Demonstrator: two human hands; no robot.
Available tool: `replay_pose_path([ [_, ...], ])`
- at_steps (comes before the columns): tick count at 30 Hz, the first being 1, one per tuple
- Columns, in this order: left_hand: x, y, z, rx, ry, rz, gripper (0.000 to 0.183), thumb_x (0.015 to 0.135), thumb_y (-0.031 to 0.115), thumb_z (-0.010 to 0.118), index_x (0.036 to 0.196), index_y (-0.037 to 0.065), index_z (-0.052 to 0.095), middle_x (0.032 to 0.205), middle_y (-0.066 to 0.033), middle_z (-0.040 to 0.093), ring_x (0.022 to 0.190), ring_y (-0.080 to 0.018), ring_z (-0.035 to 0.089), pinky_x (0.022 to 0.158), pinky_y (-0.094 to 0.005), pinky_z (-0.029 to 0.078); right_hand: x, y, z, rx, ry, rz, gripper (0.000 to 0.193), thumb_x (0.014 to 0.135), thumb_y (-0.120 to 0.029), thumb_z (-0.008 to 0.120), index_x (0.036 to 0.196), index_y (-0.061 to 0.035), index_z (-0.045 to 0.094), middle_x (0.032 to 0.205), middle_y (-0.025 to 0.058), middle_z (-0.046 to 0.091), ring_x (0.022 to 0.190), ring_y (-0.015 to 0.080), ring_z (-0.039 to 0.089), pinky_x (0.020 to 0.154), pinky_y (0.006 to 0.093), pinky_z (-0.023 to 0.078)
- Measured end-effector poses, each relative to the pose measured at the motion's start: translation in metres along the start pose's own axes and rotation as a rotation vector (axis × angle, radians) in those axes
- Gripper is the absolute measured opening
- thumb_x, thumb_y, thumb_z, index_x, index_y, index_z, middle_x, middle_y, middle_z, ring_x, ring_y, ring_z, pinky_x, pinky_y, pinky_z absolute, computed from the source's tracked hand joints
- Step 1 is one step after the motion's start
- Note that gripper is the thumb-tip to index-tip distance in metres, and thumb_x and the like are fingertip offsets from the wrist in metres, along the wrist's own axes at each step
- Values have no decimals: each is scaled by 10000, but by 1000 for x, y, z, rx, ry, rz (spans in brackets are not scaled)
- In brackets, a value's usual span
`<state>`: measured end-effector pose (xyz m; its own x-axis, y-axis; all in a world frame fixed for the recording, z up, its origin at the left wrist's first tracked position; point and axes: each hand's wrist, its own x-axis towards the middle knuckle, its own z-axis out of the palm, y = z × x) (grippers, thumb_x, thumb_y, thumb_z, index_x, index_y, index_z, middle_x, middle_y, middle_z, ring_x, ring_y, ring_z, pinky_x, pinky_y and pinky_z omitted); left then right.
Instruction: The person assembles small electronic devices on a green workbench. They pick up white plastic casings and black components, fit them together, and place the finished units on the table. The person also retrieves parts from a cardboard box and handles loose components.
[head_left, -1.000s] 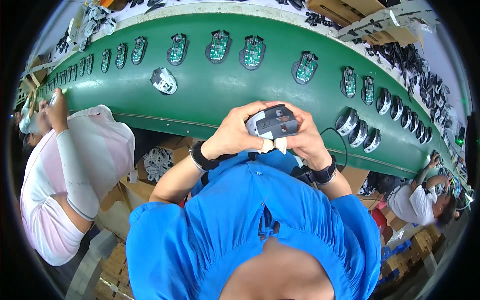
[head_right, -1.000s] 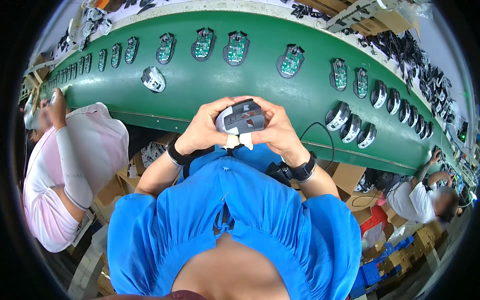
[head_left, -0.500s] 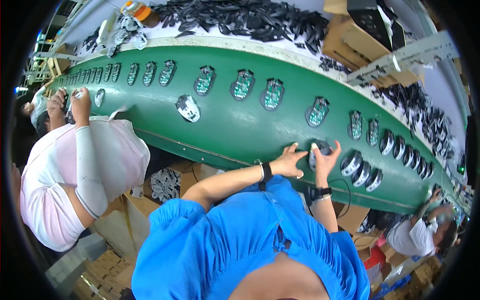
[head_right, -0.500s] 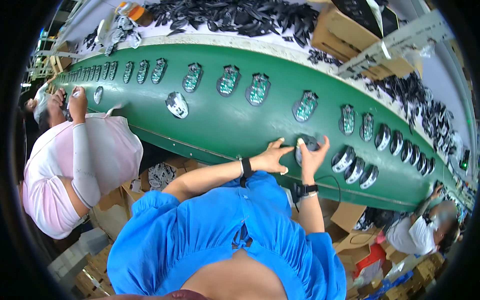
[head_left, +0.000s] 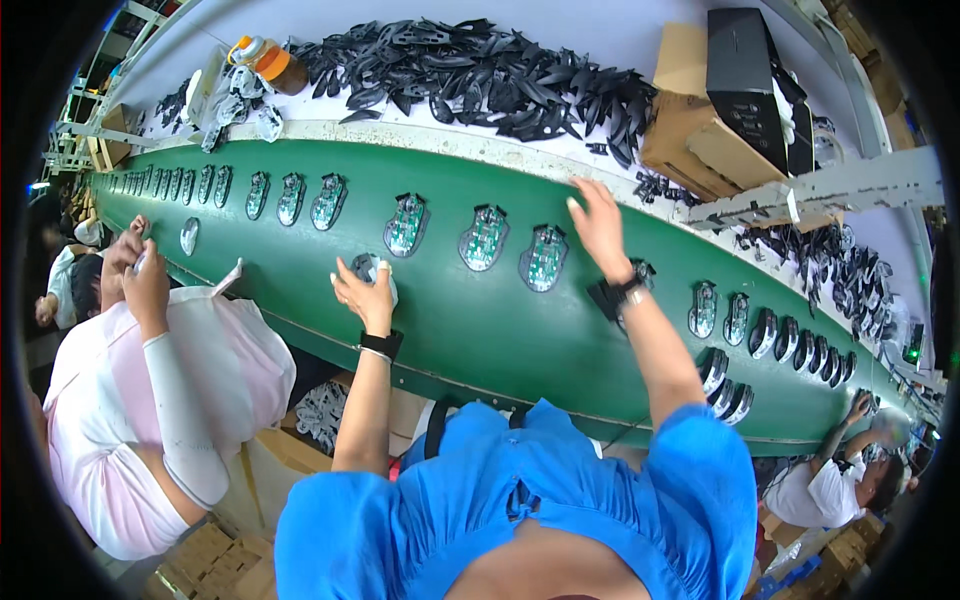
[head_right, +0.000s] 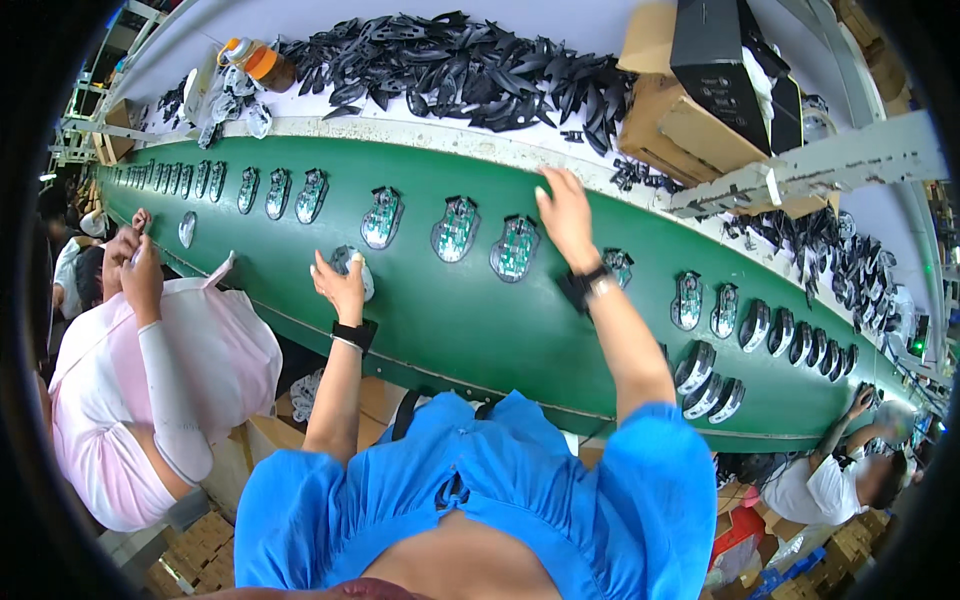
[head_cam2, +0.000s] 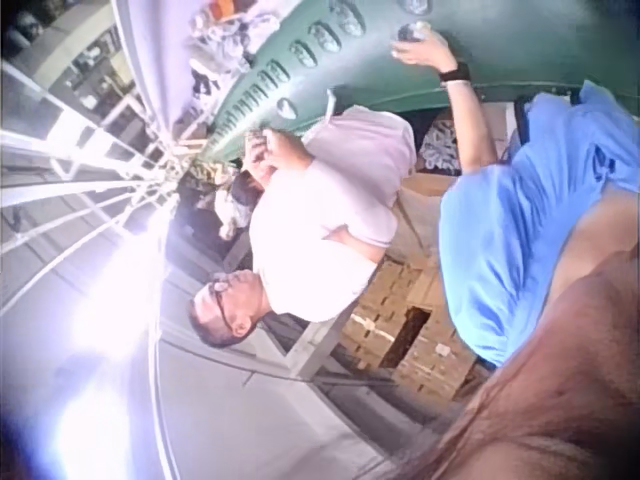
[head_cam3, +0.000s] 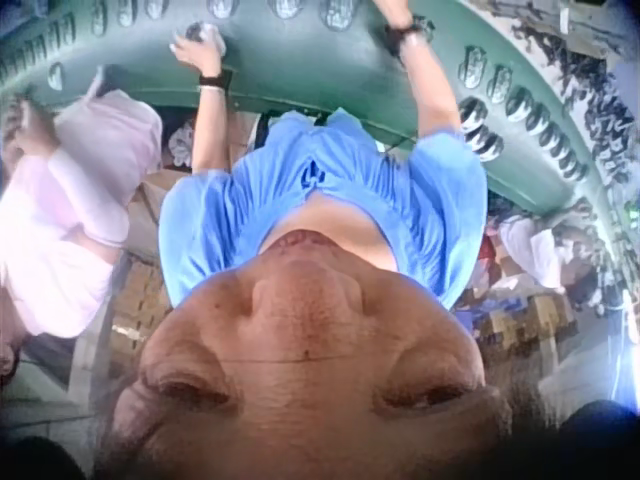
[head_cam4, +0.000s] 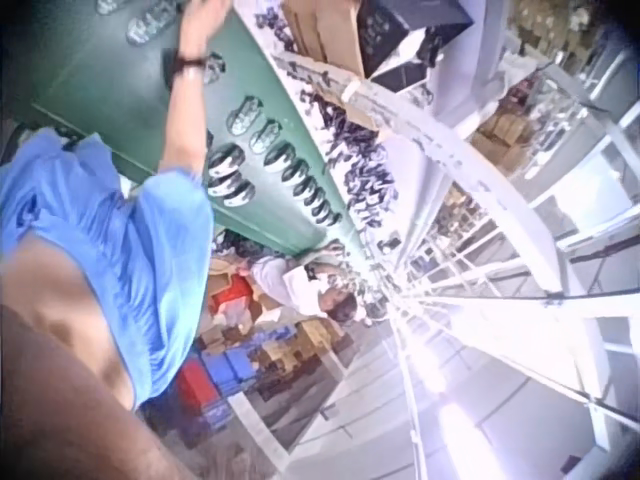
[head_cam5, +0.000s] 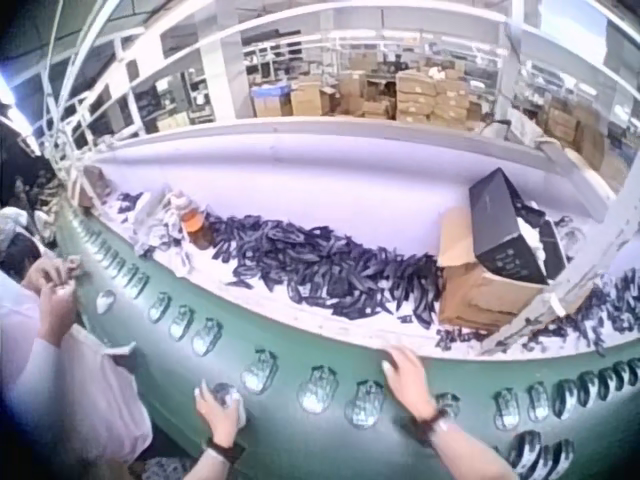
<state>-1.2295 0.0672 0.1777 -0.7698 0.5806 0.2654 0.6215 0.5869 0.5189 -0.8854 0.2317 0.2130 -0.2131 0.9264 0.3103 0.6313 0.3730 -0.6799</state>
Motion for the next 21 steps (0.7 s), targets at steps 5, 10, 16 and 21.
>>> replay_pose_path([
  [5,11,-47,22,-5,-231,10,653,769,264,690,1322,26,438,1332,-282,398,1245,-442,342,1044,-500,304,119,22,56,-437,1,-146,406,814,-57,526,1207,-146,571,1176,154,524,1097,318,515,867,420,484],
  [10,-4,-49,-4,-113,-267,18,694,731,207,698,1322,-13,407,1329,-283,393,1241,-433,345,1054,-494,280,159,45,49,-815,-112,-408,271,822,-148,528,1077,-123,614,1076,90,523,1103,252,504,814,394,490],
  [16,-8,-55,-3,-38,-190,88,706,700,216,725,1274,-52,412,1272,-266,441,1194,-411,392,1035,-489,284,144,23,0,-688,-185,-538,189,772,-104,539,950,-107,600,996,57,538,1031,225,533,778,395,481],
  [21,-6,-53,-11,-158,-196,130,680,692,207,736,1252,-43,441,1180,-233,522,1107,-387,470,979,-446,350,6,-22,-34,-326,-106,-542,247,703,-3,611,938,-79,625,917,61,620,814,243,626,654,333,521],
])
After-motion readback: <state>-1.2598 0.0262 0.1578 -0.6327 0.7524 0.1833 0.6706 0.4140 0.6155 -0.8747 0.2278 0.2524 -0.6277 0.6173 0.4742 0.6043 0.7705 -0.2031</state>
